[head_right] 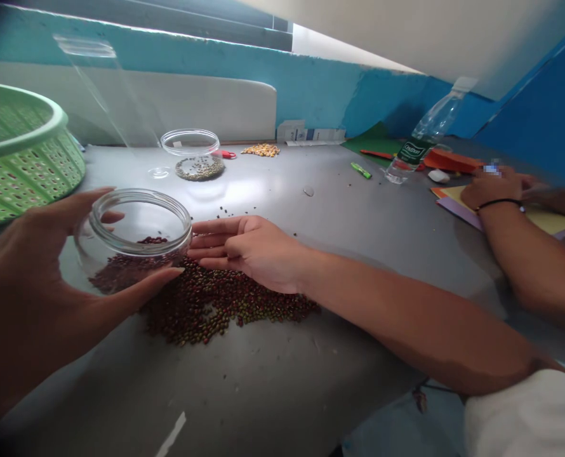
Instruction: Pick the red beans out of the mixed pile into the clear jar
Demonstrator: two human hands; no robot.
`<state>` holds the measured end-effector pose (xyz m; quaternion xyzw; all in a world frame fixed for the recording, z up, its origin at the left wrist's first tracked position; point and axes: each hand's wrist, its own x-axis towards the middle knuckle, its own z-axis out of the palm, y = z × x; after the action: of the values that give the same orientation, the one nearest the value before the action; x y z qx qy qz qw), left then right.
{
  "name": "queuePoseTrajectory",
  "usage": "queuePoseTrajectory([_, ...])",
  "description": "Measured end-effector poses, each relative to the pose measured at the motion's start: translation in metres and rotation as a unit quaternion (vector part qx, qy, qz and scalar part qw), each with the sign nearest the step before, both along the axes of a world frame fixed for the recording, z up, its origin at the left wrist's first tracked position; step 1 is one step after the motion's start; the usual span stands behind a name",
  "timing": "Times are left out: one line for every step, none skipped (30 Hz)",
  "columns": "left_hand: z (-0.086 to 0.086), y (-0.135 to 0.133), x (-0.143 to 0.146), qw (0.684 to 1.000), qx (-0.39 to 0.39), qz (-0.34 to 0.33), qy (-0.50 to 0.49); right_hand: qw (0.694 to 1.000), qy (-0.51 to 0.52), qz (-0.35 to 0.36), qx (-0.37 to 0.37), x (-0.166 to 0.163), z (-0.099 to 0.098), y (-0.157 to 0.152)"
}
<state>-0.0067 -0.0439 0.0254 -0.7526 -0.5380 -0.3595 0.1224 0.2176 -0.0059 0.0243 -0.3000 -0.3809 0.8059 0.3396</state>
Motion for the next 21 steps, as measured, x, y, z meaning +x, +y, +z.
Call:
queuePoseTrajectory([-0.0002,0.0001,0.0002,1.0,-0.001,0.002,-0.001,1.0,-0.002,0.001,0.001,-0.0003,0.0001,0.0001])
queuePoseTrajectory([-0.0005,0.0002,0.0003,1.0,-0.001,0.002,-0.001,1.0,-0.004,0.001,0.001,-0.0007,0.0002,0.0002])
queuePoseTrajectory([-0.0007,0.0003,0.0004,1.0,0.0,0.001,-0.001,1.0,-0.008,-0.001,0.001,-0.0012,0.0003,0.0003])
queuePoseTrajectory([-0.0008,0.0002,0.0003,1.0,0.0,-0.001,0.0,1.0,-0.012,-0.004,-0.001,-0.0016,0.0004,0.0004])
queuePoseTrajectory([-0.0009,0.0001,0.0002,1.0,0.0,-0.002,0.001,1.0,-0.015,-0.008,-0.002,-0.0018,0.0004,0.0004])
queuePoseTrajectory([-0.0008,-0.0001,0.0,1.0,0.0,-0.003,0.002,1.0,-0.018,-0.011,-0.002,-0.002,0.0003,0.0004])
queuePoseTrajectory([-0.0006,-0.0003,-0.0001,1.0,0.0,-0.004,0.004,1.0,-0.02,-0.013,-0.001,-0.002,0.0002,0.0003])
queuePoseTrajectory([-0.0004,-0.0005,-0.0001,1.0,-0.002,-0.005,0.004,1.0,-0.019,-0.013,0.0,-0.0018,0.0001,0.0002])
queuePoseTrajectory([-0.0002,-0.0007,0.0001,1.0,-0.002,-0.007,0.004,1.0,-0.017,-0.012,0.001,-0.0017,-0.0001,0.0])
queuePoseTrajectory([-0.0001,-0.0007,0.0003,1.0,-0.004,-0.008,0.004,1.0,-0.015,-0.011,0.003,-0.0015,-0.0002,-0.0002])
queuePoseTrajectory([0.0,-0.0007,0.0006,1.0,-0.006,-0.007,0.004,1.0,-0.013,-0.009,0.003,-0.0015,-0.0004,-0.0005])
queuePoseTrajectory([0.0001,-0.0007,0.001,1.0,-0.008,-0.006,0.004,1.0,-0.012,-0.008,0.003,-0.0016,-0.0004,-0.0007])
queuePoseTrajectory([0.0001,-0.0006,0.0013,1.0,-0.01,-0.004,0.003,1.0,-0.012,-0.009,0.003,-0.0019,-0.0004,-0.0008])
queuePoseTrajectory([0.0001,-0.0005,0.0014,1.0,-0.01,-0.003,0.004,1.0,-0.013,-0.01,0.002,-0.0024,-0.0002,-0.0009])
queuePoseTrajectory([0.0001,-0.0004,0.0014,1.0,-0.01,-0.004,0.004,1.0,-0.014,-0.01,0.002,-0.0029,0.0002,-0.001])
queuePoseTrajectory([0.0001,-0.0004,0.0013,1.0,-0.01,-0.007,0.005,1.0,-0.012,-0.012,0.004,-0.0034,0.0007,-0.0011])
queuePoseTrajectory([0.0002,-0.0004,0.001,1.0,-0.009,-0.01,0.007,1.0,-0.008,-0.015,0.006,-0.0039,0.0015,-0.0012])
queuePoseTrajectory([0.0003,-0.0006,0.0007,1.0,-0.007,-0.013,0.01,1.0,-0.002,-0.023,0.01,-0.0042,0.0026,-0.0014])
queuePoseTrajectory([0.0006,-0.001,0.0004,1.0,-0.005,-0.017,0.015,0.999,0.007,-0.038,0.015,-0.0042,0.0039,-0.0017])
queuePoseTrajectory([0.0008,-0.0016,0.0001,1.0,-0.003,-0.019,0.019,0.998,0.017,-0.058,0.02,-0.0041,0.0055,-0.0021])
queuePoseTrajectory([0.0011,-0.0024,0.0,0.999,-0.002,-0.023,0.025,0.996,0.027,-0.083,0.026,-0.004,0.0073,-0.0024])
